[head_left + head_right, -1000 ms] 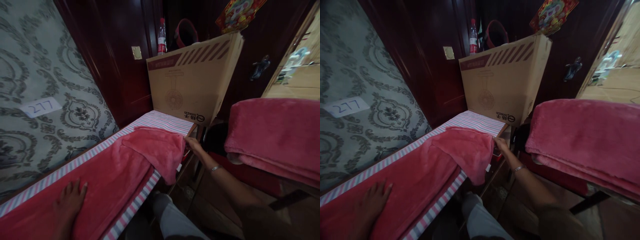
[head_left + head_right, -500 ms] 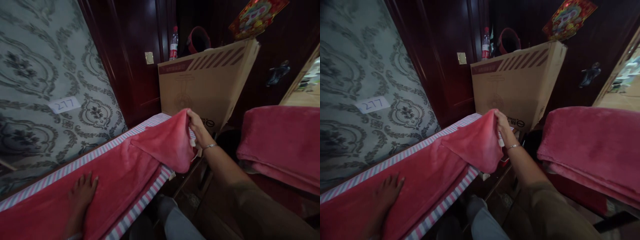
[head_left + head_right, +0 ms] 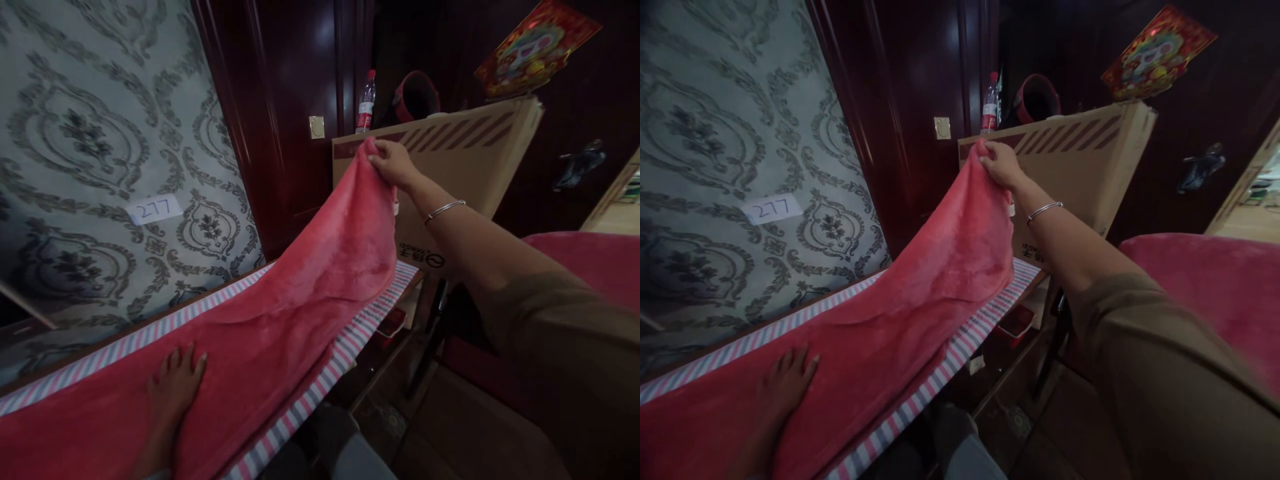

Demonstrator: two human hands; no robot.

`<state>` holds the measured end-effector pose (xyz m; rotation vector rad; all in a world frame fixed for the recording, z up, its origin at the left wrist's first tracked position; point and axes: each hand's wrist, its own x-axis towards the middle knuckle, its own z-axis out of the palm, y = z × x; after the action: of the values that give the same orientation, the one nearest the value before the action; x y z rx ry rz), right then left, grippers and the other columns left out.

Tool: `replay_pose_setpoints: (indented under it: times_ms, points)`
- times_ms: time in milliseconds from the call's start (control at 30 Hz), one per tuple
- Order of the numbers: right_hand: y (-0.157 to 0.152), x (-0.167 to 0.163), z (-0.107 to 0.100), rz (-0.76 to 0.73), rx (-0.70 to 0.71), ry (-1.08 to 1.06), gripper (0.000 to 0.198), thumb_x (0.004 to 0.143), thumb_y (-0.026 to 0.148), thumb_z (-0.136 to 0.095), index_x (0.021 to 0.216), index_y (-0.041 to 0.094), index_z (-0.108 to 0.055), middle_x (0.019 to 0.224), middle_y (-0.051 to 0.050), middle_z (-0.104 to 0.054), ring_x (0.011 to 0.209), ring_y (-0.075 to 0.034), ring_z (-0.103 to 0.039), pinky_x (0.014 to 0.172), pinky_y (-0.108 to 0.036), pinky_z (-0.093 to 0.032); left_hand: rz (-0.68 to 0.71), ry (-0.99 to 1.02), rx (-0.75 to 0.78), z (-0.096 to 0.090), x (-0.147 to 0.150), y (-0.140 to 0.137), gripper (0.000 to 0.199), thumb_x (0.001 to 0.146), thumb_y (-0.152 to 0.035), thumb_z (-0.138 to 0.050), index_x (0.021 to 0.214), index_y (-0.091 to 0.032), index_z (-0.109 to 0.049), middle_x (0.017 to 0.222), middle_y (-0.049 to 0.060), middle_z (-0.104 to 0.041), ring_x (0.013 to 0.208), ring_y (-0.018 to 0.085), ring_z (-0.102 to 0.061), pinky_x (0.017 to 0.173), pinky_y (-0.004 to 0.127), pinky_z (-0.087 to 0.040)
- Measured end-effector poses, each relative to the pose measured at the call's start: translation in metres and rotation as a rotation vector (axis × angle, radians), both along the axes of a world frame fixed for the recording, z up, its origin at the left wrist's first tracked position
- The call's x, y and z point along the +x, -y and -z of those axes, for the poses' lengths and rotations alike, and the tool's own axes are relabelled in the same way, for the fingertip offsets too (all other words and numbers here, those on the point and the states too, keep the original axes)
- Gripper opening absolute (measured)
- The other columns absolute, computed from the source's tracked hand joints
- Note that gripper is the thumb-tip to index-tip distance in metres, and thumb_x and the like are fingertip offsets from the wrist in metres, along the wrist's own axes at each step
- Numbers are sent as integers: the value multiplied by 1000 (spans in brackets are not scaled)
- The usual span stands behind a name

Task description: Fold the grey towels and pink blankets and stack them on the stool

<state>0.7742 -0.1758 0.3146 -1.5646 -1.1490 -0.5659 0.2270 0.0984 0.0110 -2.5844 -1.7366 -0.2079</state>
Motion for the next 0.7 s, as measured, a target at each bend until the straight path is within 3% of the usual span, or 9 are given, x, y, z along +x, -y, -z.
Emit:
replay_pose_setpoints:
  times_ms: [133, 267, 367, 433, 500, 633, 700]
  points:
    - [-7, -21, -1, 190, -271, 241, 9, 83, 9, -59, 89, 14, -61, 105, -7, -65, 101, -19, -58, 102, -37, -43, 36, 137, -1, 7, -4, -5, 68, 97, -54, -25, 157, -24, -38, 166, 17, -32, 153, 36, -26, 116, 69, -24]
    - [-21, -50, -1, 168, -280, 357, 27, 83, 14, -54, 108, 17, -62, 111, -11, -68, 102, -27, -61, 95, -43, -48, 38, 297, -45, 5, -8, -6, 69, 92, -59, -35, 153, -27, -42, 164, 17, -36, 152, 39, -28, 113, 71, -28]
    - [-30, -76, -5, 87, -236, 404, 37, 86, 18, -48, 121, 16, -60, 119, -13, -68, 108, -28, -61, 97, -44, -48, 41, 461, -102, -15, 1, -2, 73, 89, -62, -40, 148, -20, -49, 155, 20, -48, 146, 40, -41, 113, 65, -37]
    - [-34, -97, -7, 31, -240, 445, 43, 87, 19, -48, 128, 15, -59, 125, -14, -68, 113, -28, -60, 100, -44, -47, 123, 602, -135, -44, 19, 7, 74, 85, -64, -47, 140, -15, -56, 144, 20, -59, 137, 40, -52, 113, 59, -41]
    - [-37, -120, -7, -21, -261, 480, 50, 85, 19, -49, 134, 14, -57, 130, -14, -66, 117, -29, -60, 103, -45, -46, 282, 744, -142, -84, 47, 25, 71, 79, -65, -56, 134, -20, -61, 139, 15, -64, 134, 40, -54, 115, 58, -40]
    - [-36, -169, 5, -160, -269, 482, 58, 82, 15, -51, 139, 15, -57, 137, -12, -64, 123, -29, -58, 108, -46, -43, 709, 1051, -184, -175, 121, 78, 84, 78, -67, -65, 148, -23, -48, 157, 14, -48, 146, 32, -43, 120, 49, -36]
    - [-32, -188, 17, -247, -259, 426, 57, 81, 14, -52, 137, 15, -60, 137, -11, -64, 125, -28, -58, 109, -44, -43, 892, 1132, -234, -209, 155, 105, 96, 74, -65, -73, 154, -25, -39, 160, 15, -43, 148, 31, -40, 119, 48, -38]
